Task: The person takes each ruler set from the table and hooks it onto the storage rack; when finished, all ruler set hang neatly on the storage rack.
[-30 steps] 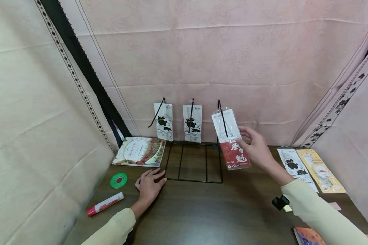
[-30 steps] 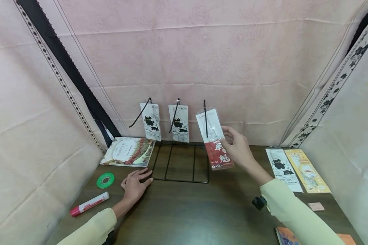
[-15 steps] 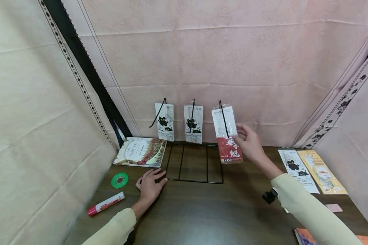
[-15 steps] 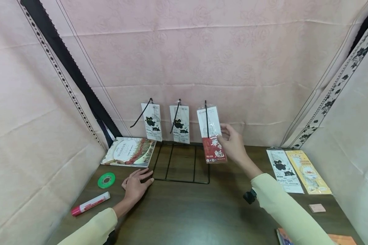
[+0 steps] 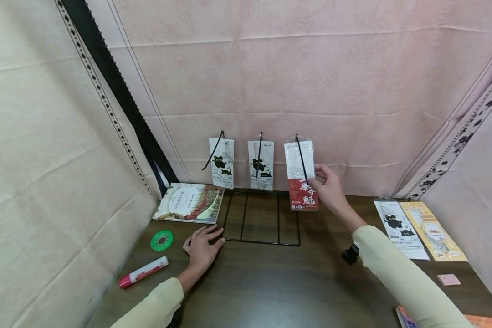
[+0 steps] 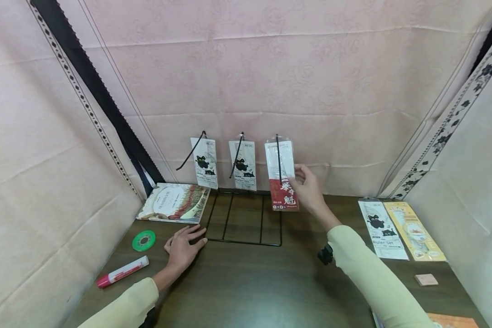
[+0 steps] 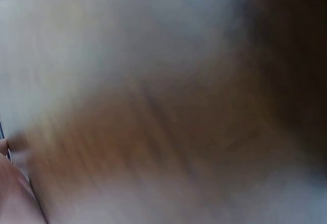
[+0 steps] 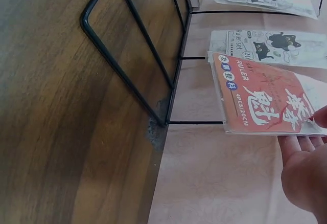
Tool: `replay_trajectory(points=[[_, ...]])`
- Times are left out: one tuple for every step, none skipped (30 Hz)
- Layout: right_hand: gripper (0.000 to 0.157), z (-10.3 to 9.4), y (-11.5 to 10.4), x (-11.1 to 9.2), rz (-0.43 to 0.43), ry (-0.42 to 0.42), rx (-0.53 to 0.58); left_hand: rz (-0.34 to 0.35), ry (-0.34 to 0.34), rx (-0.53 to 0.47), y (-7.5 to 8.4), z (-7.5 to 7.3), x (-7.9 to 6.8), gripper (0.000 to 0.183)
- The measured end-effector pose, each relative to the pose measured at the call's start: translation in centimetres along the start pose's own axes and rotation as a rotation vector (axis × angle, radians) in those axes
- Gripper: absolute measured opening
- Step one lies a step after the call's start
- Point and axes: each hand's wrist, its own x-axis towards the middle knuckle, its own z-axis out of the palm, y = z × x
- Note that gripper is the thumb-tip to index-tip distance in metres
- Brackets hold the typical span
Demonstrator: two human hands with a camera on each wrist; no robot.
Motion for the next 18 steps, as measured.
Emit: replay_trajectory(points=[[0.036, 0.1, 0.3, 0.2, 0.002, 0.002, 0.005, -0.001, 0.0, 0.003, 0.0, 0.0, 0.0, 0.033], [0.035, 0.1, 0.7, 0.3, 0.013, 0.004, 0.012, -0.002, -0.001, 0.006, 0.0, 0.0, 0.0, 0.033], [0.034, 0.1, 1.3, 0.6, 0.017, 0.006, 0.017, -0.002, -0.001, 0.009, 0.0, 0.0, 0.0, 0.033], [0.033, 0.2, 1.8, 0.8, 0.022, 0.007, 0.021, -0.003, -0.002, 0.014, 0.0, 0.0, 0.0, 0.033], [0.032, 0.2, 2.4, 1.0, 0.026, 0.01, 0.021, -0.002, -0.004, 0.013, 0.0, 0.0, 0.0, 0.034], [0.032, 0.3, 2.9, 1.2, 0.031, 0.011, 0.023, -0.001, -0.005, 0.011, 0.0, -0.1, 0.0, 0.034], [0.031, 0.3, 3.3, 1.4, 0.034, 0.013, 0.02, -0.002, -0.007, 0.01, 0.0, -0.1, 0.0, 0.034], [0.03, 0.3, 3.7, 1.5, 0.042, 0.014, 0.018, 0.0, -0.007, 0.006, 0.0, -0.1, -0.1, 0.034], [0.03, 0.4, 3.9, 1.6, 0.045, 0.013, 0.008, 0.0, -0.008, 0.002, 0.0, -0.1, -0.1, 0.034], [0.03, 0.4, 4.0, 1.7, 0.054, 0.014, 0.001, 0.0, -0.009, 0.0, 0.0, -0.1, -0.1, 0.034], [0.03, 0.4, 4.0, 1.8, 0.061, 0.013, -0.015, 0.001, -0.008, -0.002, 0.0, -0.1, -0.2, 0.034], [0.029, 0.3, 3.9, 1.8, 0.069, 0.01, -0.029, 0.004, -0.007, -0.003, 0.0, -0.2, -0.2, 0.034], [0.029, 0.3, 3.5, 1.8, 0.077, 0.004, -0.045, 0.006, -0.006, -0.003, 0.0, -0.1, -0.2, 0.034], [0.029, 0.3, 3.1, 1.8, 0.086, -0.004, -0.06, 0.011, -0.004, -0.001, 0.0, -0.1, -0.2, 0.034], [0.029, 0.3, 2.7, 1.7, 0.096, -0.012, -0.074, 0.013, -0.004, 0.003, 0.1, -0.1, -0.1, 0.035], [0.029, 0.3, 2.1, 1.7, 0.111, -0.021, -0.082, 0.018, -0.002, 0.008, 0.1, -0.1, -0.1, 0.035], [0.029, 0.4, 1.6, 1.6, 0.122, -0.033, -0.09, 0.02, 0.0, 0.008, 0.1, -0.1, -0.1, 0.035], [0.029, 0.4, 1.2, 1.6, 0.131, -0.042, -0.093, 0.022, 0.001, 0.01, 0.1, -0.1, -0.1, 0.035]])
